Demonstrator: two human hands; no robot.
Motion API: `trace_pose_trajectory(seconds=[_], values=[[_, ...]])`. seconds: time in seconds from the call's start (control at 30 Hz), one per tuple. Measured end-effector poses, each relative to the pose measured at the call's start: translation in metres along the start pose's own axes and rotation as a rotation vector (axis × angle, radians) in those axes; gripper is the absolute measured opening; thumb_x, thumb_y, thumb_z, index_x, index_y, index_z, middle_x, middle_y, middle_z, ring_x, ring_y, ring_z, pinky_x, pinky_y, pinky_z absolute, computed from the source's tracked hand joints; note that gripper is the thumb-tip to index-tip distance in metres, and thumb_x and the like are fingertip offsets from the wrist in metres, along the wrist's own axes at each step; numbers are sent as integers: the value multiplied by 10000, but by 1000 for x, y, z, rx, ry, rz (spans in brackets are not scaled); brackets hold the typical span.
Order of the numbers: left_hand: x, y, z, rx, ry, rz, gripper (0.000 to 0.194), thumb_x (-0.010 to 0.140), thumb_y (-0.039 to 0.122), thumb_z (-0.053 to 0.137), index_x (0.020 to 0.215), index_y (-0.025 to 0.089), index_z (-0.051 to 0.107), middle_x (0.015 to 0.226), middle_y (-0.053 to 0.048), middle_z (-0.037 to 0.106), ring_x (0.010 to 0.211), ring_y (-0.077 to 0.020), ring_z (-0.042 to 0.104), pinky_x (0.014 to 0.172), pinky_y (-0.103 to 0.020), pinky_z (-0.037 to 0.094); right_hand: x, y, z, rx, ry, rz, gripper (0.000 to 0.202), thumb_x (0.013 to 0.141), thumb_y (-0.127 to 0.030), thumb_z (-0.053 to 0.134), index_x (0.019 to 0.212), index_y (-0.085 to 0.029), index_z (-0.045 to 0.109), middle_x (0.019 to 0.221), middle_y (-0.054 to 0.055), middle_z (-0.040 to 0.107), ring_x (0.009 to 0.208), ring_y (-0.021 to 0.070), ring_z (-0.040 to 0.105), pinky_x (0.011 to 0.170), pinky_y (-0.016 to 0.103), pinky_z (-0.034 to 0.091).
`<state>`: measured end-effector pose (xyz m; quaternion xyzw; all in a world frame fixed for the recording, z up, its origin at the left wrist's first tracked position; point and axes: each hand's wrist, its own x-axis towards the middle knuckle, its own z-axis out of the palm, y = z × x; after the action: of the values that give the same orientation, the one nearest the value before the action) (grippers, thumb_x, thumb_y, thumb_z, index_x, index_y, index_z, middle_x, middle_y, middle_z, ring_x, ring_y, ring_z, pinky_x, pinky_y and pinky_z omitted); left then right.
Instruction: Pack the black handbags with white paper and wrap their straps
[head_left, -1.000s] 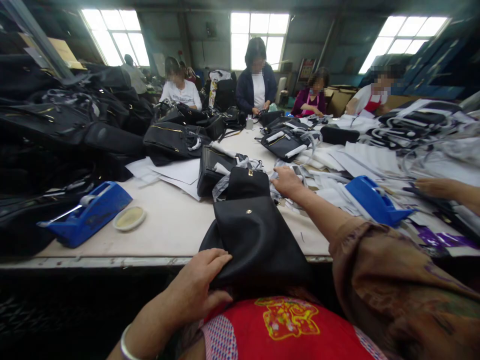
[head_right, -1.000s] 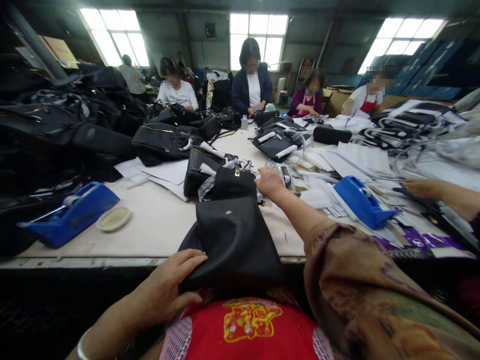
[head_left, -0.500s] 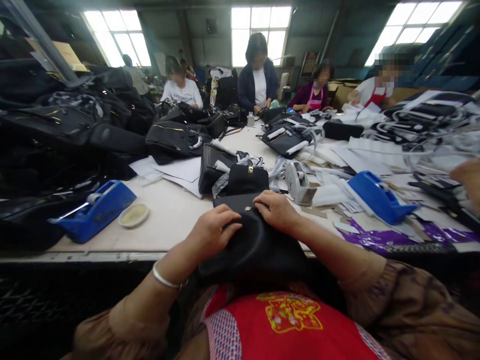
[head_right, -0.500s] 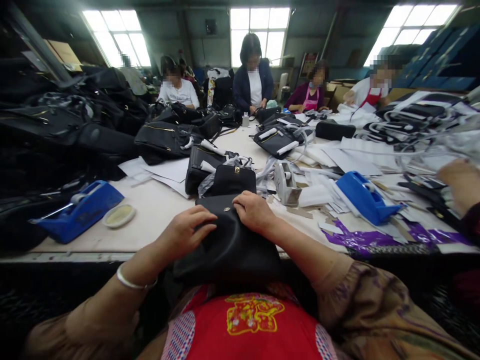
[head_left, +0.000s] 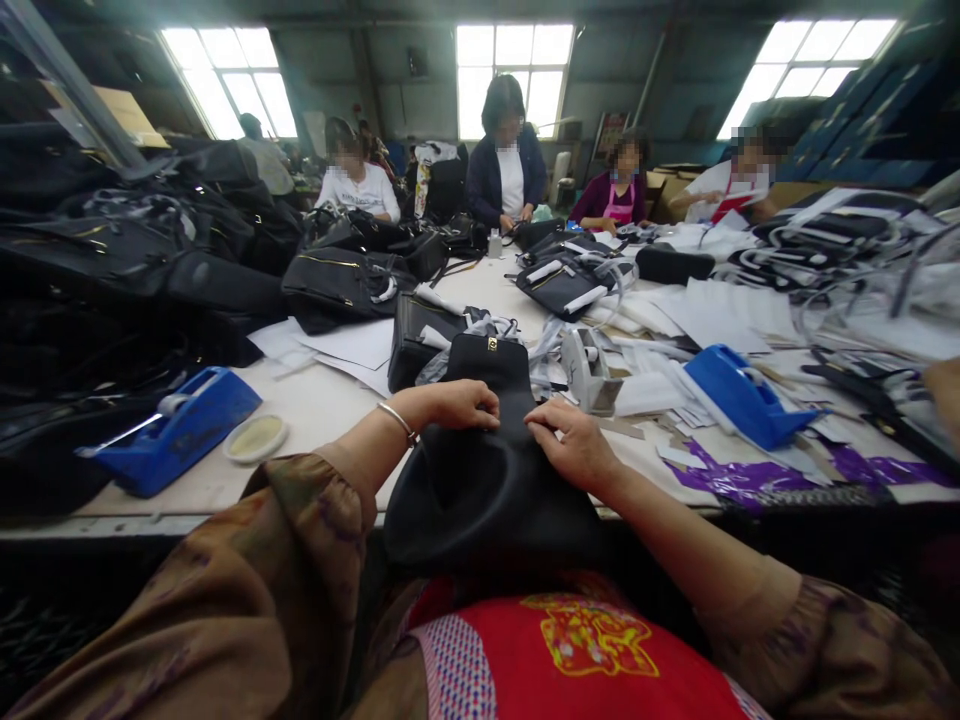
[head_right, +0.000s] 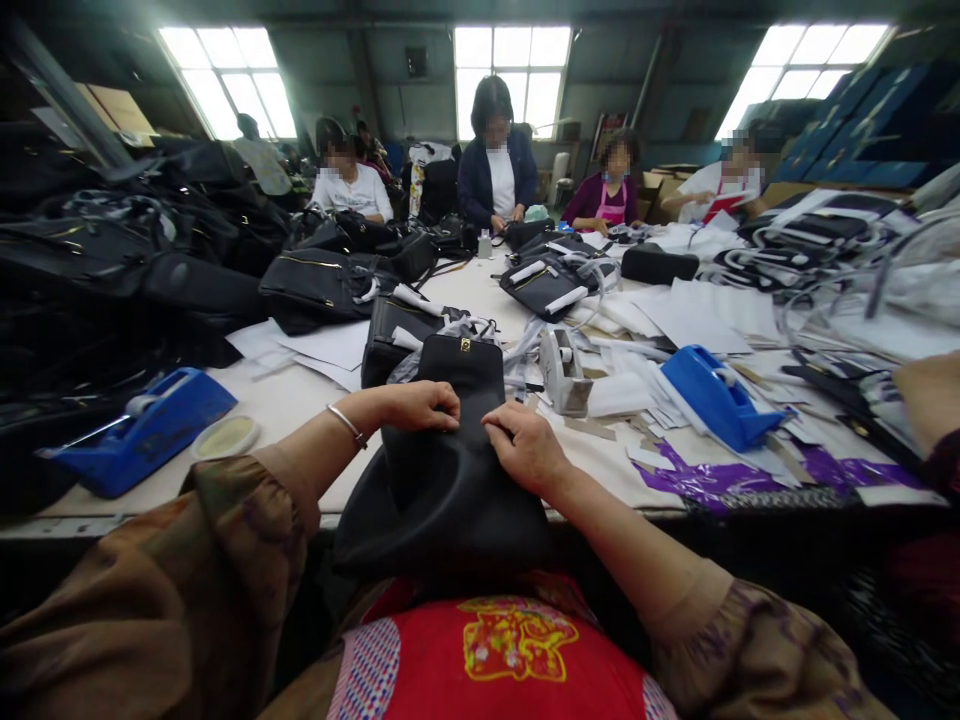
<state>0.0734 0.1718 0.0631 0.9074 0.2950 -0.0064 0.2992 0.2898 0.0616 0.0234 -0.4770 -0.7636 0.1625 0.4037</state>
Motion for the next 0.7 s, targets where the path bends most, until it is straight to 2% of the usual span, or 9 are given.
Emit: trace_pose_trajectory(seconds=[0.1, 0.23, 0.33, 0.4, 0.47, 0.53, 0.6, 0.67, 0.7], values=[[5, -3, 2, -39, -26, 17, 149, 758, 326, 704, 745, 178, 700, 773, 20, 654, 801, -134, 596, 799, -183, 440, -2, 1, 1, 15, 0, -6, 146, 903, -208, 546, 910, -223, 691, 902, 58, 681, 880, 217, 646, 857, 371, 500], [2, -3, 4, -73, 12, 24, 173, 744, 327, 708, 685, 172, 660, 786, 1, 665, 832, -147, 603, 863, -205, 451, -3, 1, 2, 28, -3, -9, 144, 897, -198, 551, 911, -215, 693, 904, 62, 681, 878, 214, 642, 856, 368, 499], [-13, 1, 4, -80, 84, 44, 168, 805, 309, 634, 712, 169, 646, 880, -39, 683, 937, -173, 610, 979, -265, 436, -4, 4, 2, 34, -3, -14, 144, 898, -192, 549, 918, -214, 690, 908, 58, 680, 884, 209, 640, 856, 361, 499], [-32, 7, 3, -122, 178, 87, 214, 859, 316, 569, 711, 170, 622, 933, -58, 677, 998, -184, 614, 1066, -322, 403, -5, 6, 2, 35, -1, -12, 143, 898, -190, 549, 921, -216, 687, 917, 56, 680, 894, 207, 640, 866, 359, 497], [-61, 13, 2, -233, 285, 102, 268, 900, 352, 529, 712, 175, 601, 974, -70, 670, 1072, -201, 616, 1112, -373, 384, -5, 9, 2, 32, -4, 0, 141, 900, -194, 549, 923, -221, 685, 928, 54, 682, 902, 208, 642, 870, 360, 496], [-99, 14, 2, -390, 358, 31, 283, 920, 407, 525, 788, 178, 626, 1037, -87, 679, 1176, -238, 597, 1104, -413, 409, -2, 10, 2, 23, -11, 15, 137, 901, -205, 550, 919, -228, 684, 927, 53, 684, 898, 213, 643, 862, 364, 498], [-147, 6, 8, -527, 400, -106, 298, 925, 453, 527, 940, 186, 658, 1093, -110, 698, 1206, -278, 597, 1058, -453, 456, 3, 12, 1, 11, -5, 17, 136, 904, -220, 548, 914, -231, 684, 918, 54, 684, 896, 219, 642, 860, 371, 498], [-200, -12, 21, -576, 453, -310, 362, 915, 515, 508, 888, 185, 654, 1047, -127, 724, 1091, -296, 668, 966, -464, 522, 10, 15, 0, -8, 23, 18, 139, 906, -239, 545, 907, -228, 684, 928, 62, 683, 909, 226, 638, 856, 374, 501], [-227, -23, 31, -486, 508, -427, 388, 884, 552, 519, 847, 189, 651, 973, -119, 738, 995, -292, 703, 899, -452, 556, 13, 17, -1, -22, 37, 30, 144, 908, -252, 543, 917, -225, 685, 944, 67, 683, 919, 228, 637, 849, 374, 504]])
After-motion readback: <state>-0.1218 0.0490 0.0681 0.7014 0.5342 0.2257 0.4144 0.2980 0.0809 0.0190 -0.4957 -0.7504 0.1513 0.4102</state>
